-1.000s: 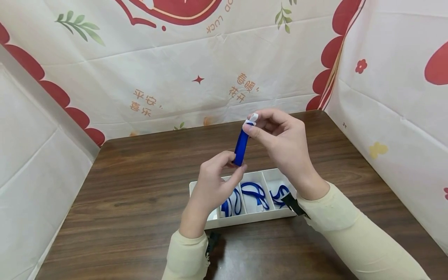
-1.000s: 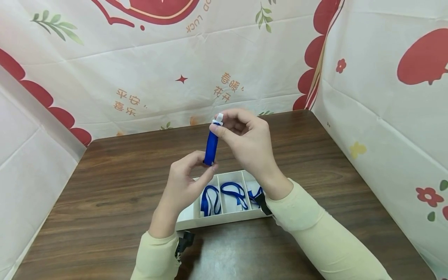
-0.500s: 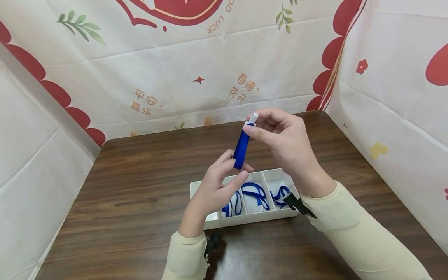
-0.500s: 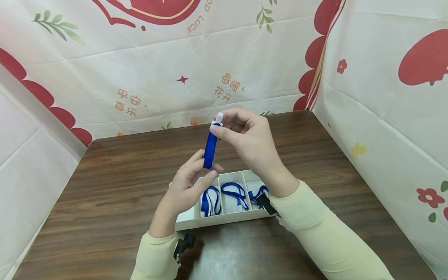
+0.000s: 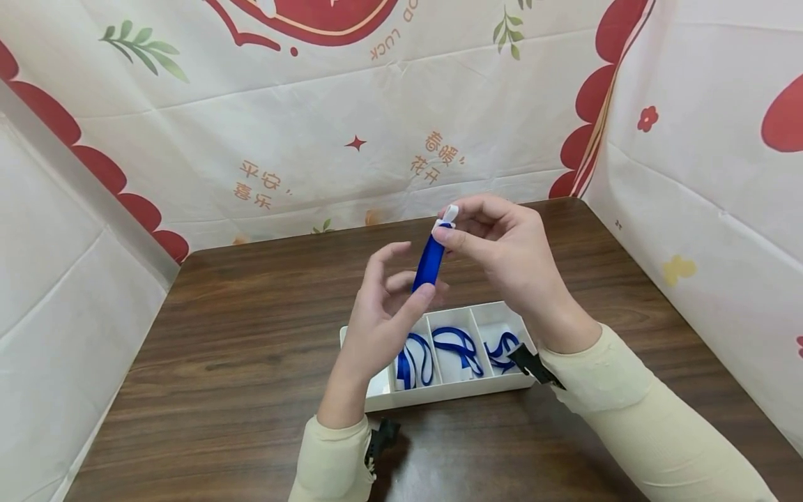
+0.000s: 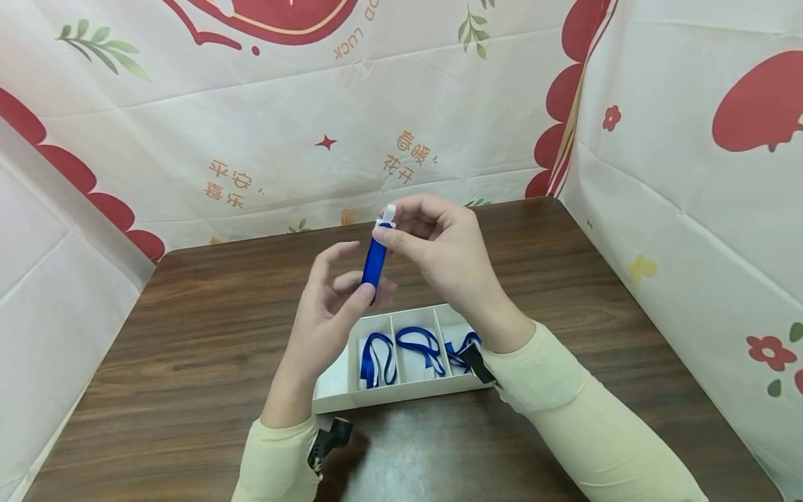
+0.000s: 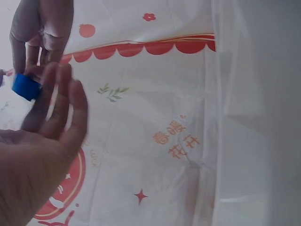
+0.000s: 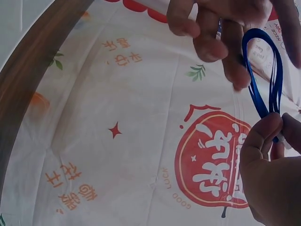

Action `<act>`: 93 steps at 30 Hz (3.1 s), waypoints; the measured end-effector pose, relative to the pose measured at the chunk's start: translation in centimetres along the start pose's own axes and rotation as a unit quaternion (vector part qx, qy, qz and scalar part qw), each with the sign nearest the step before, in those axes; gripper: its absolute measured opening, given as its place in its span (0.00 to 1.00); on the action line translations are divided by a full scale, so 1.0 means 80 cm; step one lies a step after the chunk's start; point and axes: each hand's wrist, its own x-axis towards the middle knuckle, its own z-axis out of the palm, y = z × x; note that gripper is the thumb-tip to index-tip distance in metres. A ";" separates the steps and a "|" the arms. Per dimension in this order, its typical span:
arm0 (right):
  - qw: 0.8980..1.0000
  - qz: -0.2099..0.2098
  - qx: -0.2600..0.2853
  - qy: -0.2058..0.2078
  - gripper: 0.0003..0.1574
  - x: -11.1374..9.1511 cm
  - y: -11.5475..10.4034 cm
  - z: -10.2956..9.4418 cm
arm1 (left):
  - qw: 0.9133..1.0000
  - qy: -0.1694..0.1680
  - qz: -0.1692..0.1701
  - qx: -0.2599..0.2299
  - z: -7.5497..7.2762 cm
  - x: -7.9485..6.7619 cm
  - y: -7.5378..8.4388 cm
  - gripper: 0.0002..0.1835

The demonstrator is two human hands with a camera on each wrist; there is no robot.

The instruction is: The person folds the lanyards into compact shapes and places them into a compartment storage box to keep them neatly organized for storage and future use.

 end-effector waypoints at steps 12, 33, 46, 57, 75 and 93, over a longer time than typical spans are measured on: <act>0.997 0.000 -0.071 -0.009 0.10 -0.002 0.000 0.003 | 0.999 0.008 -0.046 0.021 -0.001 0.003 0.007 0.12; 0.991 -0.019 -0.123 -0.053 0.16 -0.003 0.007 0.002 | 0.999 0.027 -0.006 0.027 -0.004 0.000 0.003 0.08; 0.995 0.019 -0.092 -0.034 0.22 0.000 0.009 0.002 | 0.983 0.019 0.154 0.098 -0.007 -0.004 -0.007 0.14; 0.994 0.039 -0.077 -0.060 0.21 -0.001 0.013 0.002 | 0.954 0.014 0.256 0.154 -0.009 0.005 -0.016 0.11; 0.996 0.000 -0.077 -0.048 0.16 -0.004 0.008 0.001 | 0.976 -0.031 0.146 0.159 -0.015 -0.004 -0.014 0.15; 0.986 -0.019 -0.116 -0.119 0.19 -0.022 0.018 0.011 | 0.958 0.154 -0.179 -0.166 0.001 0.023 0.010 0.18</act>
